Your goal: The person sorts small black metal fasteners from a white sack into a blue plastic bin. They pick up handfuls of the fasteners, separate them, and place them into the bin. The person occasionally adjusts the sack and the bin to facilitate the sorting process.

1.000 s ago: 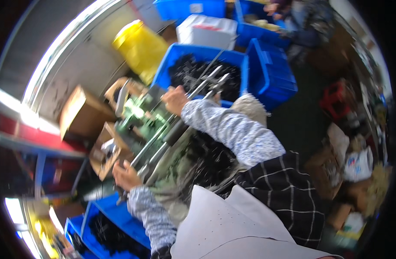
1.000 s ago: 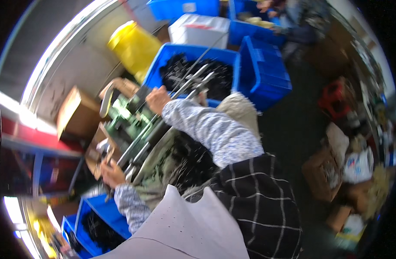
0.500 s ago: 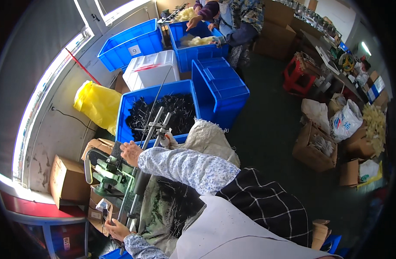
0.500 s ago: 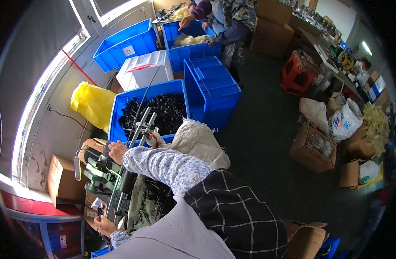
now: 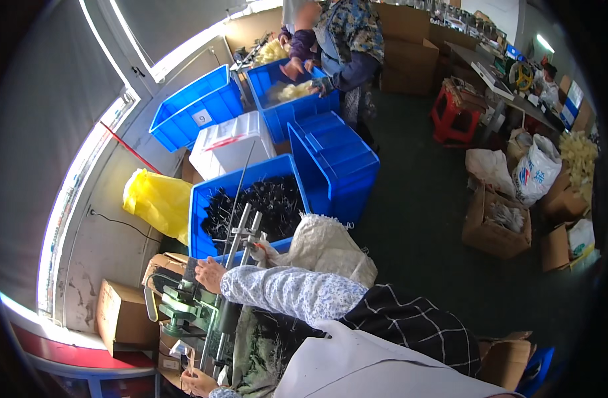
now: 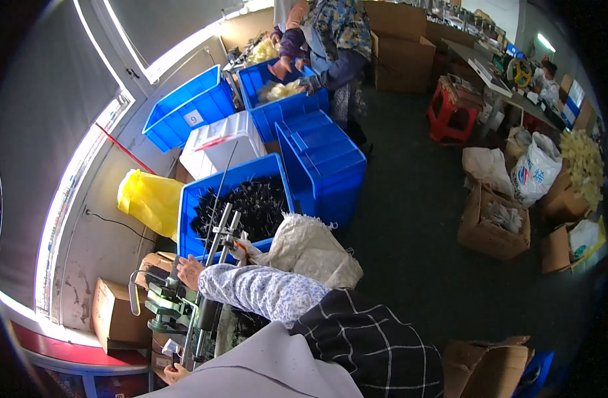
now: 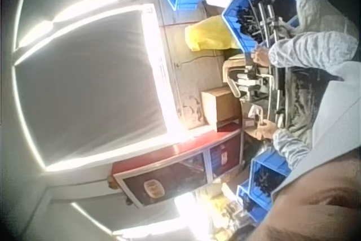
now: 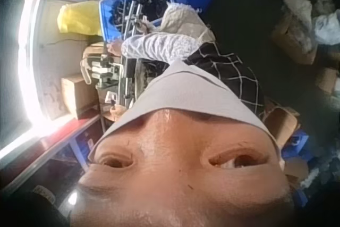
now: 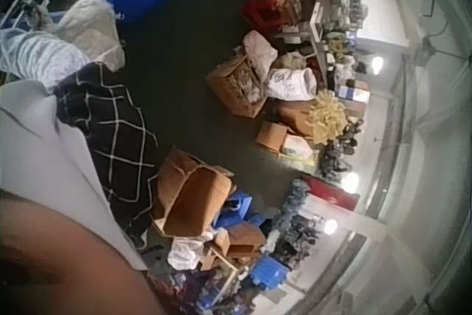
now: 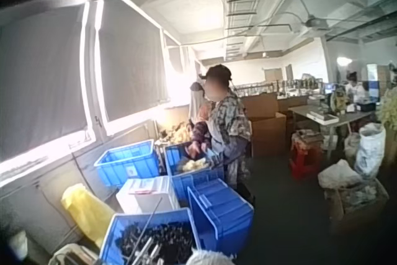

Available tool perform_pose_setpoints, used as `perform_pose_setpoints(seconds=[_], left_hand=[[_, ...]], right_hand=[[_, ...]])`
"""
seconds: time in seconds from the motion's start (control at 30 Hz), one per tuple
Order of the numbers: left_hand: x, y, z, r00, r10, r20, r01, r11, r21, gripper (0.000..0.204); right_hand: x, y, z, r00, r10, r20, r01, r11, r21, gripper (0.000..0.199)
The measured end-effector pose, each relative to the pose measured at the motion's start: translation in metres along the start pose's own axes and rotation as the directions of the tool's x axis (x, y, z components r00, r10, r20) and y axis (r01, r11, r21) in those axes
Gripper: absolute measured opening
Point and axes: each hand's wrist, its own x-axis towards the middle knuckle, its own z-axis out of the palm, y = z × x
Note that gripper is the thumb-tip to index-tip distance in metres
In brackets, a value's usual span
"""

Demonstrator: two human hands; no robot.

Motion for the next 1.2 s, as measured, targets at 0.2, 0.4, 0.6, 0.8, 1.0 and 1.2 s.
perform_pose_setpoints(seconds=[0.2,0.4,0.6,0.8,1.0,1.2], left_hand=[[-0.002,-0.015,0.01,0.999,0.033,-0.026,-0.031,0.999,0.041,0.021],[-0.001,0.009,-0.005,0.999,-0.001,0.036,-0.003,0.995,0.098,0.02],[0.001,0.036,-0.047,0.946,-0.153,0.287,0.136,0.987,0.08,0.03],[-0.002,0.035,-0.045,0.944,-0.142,0.299,0.144,0.989,0.016,0.031],[0.002,0.05,-0.06,0.944,-0.19,0.271,0.195,0.981,0.01,0.028],[0.002,0.06,-0.056,0.955,-0.185,0.233,0.201,0.978,-0.047,0.03]], right_hand=[[0.0,-0.003,0.005,1.0,-0.013,-0.003,0.013,1.0,-0.022,0.009],[-0.002,0.003,0.004,0.999,0.015,0.042,-0.014,1.0,-0.024,0.011],[0.001,-0.008,-0.013,0.988,-0.026,0.151,0.038,0.996,-0.077,0.015],[0.022,-0.003,-0.025,0.93,-0.067,0.362,0.129,0.98,-0.149,0.021],[0.053,0.001,-0.028,0.826,-0.248,0.506,0.402,0.889,-0.22,0.013],[0.046,0.019,-0.053,0.838,-0.479,0.262,0.545,0.76,-0.354,0.007]])
